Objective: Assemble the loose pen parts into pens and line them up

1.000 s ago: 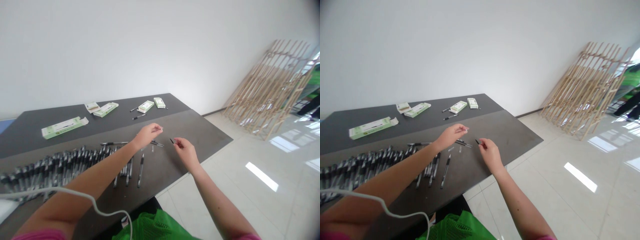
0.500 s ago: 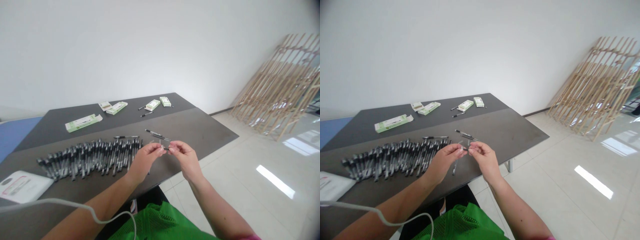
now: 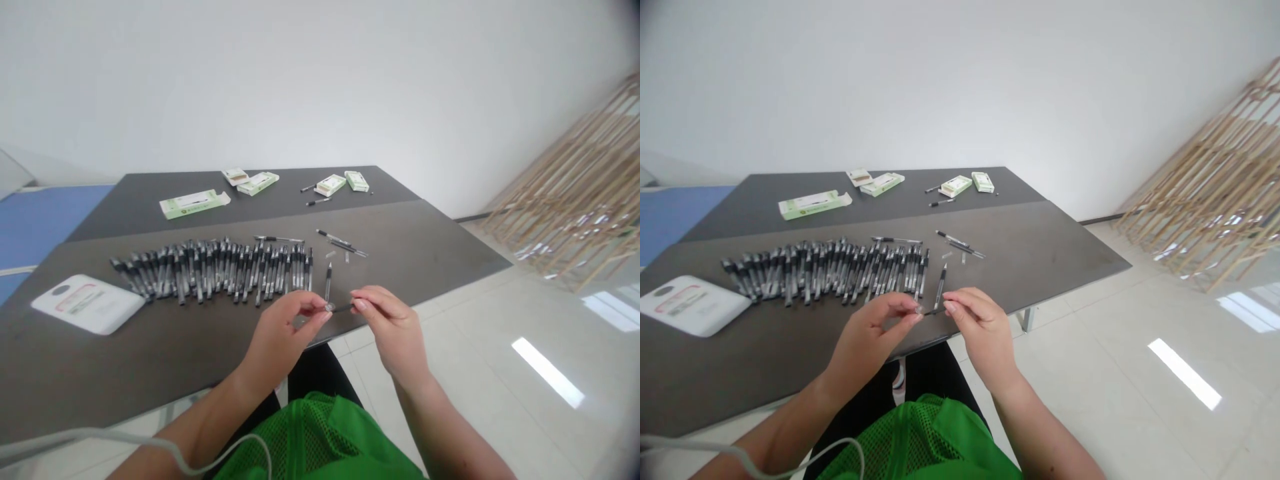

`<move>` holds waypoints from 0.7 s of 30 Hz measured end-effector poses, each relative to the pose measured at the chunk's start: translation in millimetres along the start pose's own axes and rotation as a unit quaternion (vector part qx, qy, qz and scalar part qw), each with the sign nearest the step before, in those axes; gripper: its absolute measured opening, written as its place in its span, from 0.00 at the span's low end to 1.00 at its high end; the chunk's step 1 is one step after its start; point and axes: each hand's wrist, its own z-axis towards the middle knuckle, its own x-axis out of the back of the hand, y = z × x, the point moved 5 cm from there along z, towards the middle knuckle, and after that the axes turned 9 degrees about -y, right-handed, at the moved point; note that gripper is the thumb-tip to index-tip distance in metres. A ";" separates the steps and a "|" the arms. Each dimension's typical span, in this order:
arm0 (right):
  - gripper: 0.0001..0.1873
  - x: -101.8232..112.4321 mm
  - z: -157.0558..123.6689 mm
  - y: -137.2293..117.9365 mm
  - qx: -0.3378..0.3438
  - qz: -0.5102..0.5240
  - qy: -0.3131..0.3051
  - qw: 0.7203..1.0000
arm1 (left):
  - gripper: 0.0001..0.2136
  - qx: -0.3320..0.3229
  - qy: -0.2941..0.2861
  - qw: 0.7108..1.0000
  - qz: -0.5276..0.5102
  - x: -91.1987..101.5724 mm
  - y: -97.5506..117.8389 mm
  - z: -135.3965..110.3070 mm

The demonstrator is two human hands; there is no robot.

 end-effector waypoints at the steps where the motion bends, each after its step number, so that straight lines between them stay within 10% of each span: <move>1: 0.07 -3.1 -0.5 -5.1 0.014 -0.018 -0.014 1.000 | 0.02 -0.017 0.008 0.999 0.031 4.3 2.2 -3.8; 21: 0.07 -32.6 -12.1 -14.5 -0.016 0.050 -0.080 0.995 | 0.00 -0.078 -0.003 0.992 0.097 9.7 23.7 -19.6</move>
